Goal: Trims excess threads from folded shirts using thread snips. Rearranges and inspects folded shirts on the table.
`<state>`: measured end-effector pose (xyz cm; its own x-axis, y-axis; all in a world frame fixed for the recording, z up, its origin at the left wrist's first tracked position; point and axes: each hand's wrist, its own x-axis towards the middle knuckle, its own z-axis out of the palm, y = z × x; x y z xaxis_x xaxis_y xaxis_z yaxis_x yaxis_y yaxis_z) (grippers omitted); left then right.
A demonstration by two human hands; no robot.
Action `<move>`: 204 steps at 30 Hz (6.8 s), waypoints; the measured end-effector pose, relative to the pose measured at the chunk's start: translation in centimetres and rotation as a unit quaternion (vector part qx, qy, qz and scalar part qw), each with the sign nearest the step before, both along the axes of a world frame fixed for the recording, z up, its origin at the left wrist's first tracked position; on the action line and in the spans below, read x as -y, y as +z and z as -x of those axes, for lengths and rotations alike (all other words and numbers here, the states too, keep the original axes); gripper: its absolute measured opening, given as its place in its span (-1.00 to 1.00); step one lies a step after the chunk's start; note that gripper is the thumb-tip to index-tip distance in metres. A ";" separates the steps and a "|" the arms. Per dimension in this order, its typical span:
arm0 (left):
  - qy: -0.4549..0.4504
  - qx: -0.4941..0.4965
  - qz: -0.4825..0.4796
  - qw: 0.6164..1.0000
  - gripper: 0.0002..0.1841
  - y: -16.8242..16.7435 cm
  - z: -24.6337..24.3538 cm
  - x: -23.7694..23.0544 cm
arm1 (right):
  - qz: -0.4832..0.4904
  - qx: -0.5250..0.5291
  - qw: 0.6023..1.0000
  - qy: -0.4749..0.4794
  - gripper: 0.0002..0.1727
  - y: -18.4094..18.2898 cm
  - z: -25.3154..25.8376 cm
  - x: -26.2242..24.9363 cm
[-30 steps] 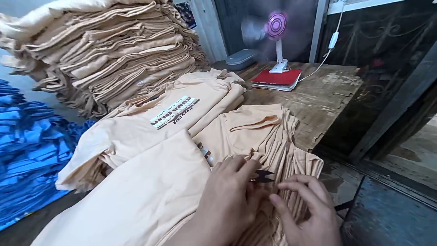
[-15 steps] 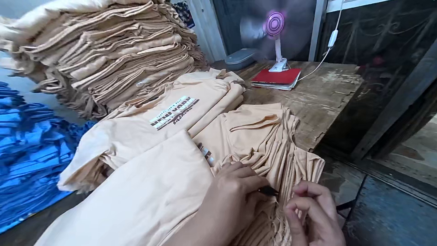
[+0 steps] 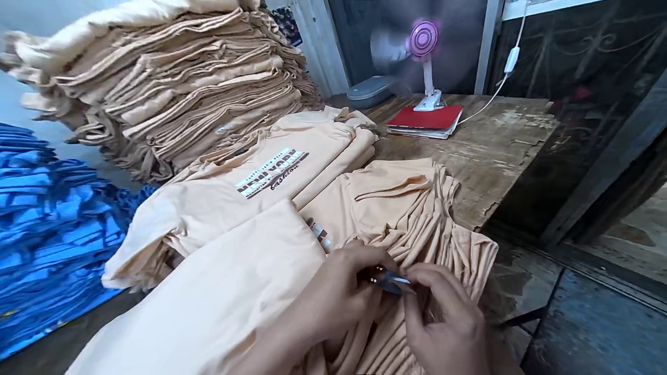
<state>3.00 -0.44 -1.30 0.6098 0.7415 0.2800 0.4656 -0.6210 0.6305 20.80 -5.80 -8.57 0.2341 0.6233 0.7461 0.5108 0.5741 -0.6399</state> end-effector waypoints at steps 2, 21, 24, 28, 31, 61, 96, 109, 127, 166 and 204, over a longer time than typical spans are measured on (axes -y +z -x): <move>0.019 0.033 0.038 0.999 -0.85 0.2 0.2 -0.2 | 0.019 -0.109 0.989 0.096 -0.80 0.2 -0.1 -0.8; 0.035 0.017 0.090 0.995 -0.85 0.4 -0.9 -0.2 | 0.179 0.211 0.958 -0.079 -0.73 3.8 -3.8 4.4; 0.032 0.024 0.088 0.995 -0.80 0.2 -0.8 0.0 | 0.128 0.227 0.956 -0.132 -0.60 3.7 -2.6 3.7; 0.063 0.009 -0.045 0.997 -0.64 -0.1 -0.9 1.1 | 0.127 0.256 0.949 -0.136 -0.76 2.8 -3.5 3.6; 0.077 -0.034 -0.225 0.971 -0.74 -0.5 -1.2 1.9 | 0.103 0.230 0.959 -0.131 -0.78 3.0 -4.8 4.5; 0.040 -0.061 -0.223 0.972 -0.80 -0.5 -1.0 1.2 | 0.158 -0.024 0.968 0.191 -0.75 1.3 -6.7 1.4; 0.188 -0.156 -0.223 0.944 -0.84 -0.5 -1.1 1.3 | 0.359 0.295 0.870 0.166 -0.70 6.2 -10.3 6.3; 0.064 -0.113 -0.359 0.924 -0.84 0.1 -0.9 3.5 | 0.099 -0.044 0.988 0.114 -0.95 0.4 -5.4 4.3; 0.207 -0.158 -0.038 0.965 -0.81 0.4 -1.2 1.8 | 0.165 0.208 0.960 -0.089 -0.43 1.3 -1.4 3.5; 0.088 -0.024 -0.161 0.983 -0.79 0.2 -0.6 2.4 | 0.222 0.250 0.938 -0.090 -0.65 4.5 -6.0 4.8; 0.182 -0.139 -0.126 0.965 -0.85 0.4 -2.7 1.5 | 0.175 0.245 0.953 0.025 -0.72 2.8 -6.9 4.1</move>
<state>5.68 -1.95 -0.92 0.3982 0.8509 0.3427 0.8116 -0.5009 0.3008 27.72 -9.93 -5.82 -0.1257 0.8554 0.5025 0.7756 0.4006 -0.4878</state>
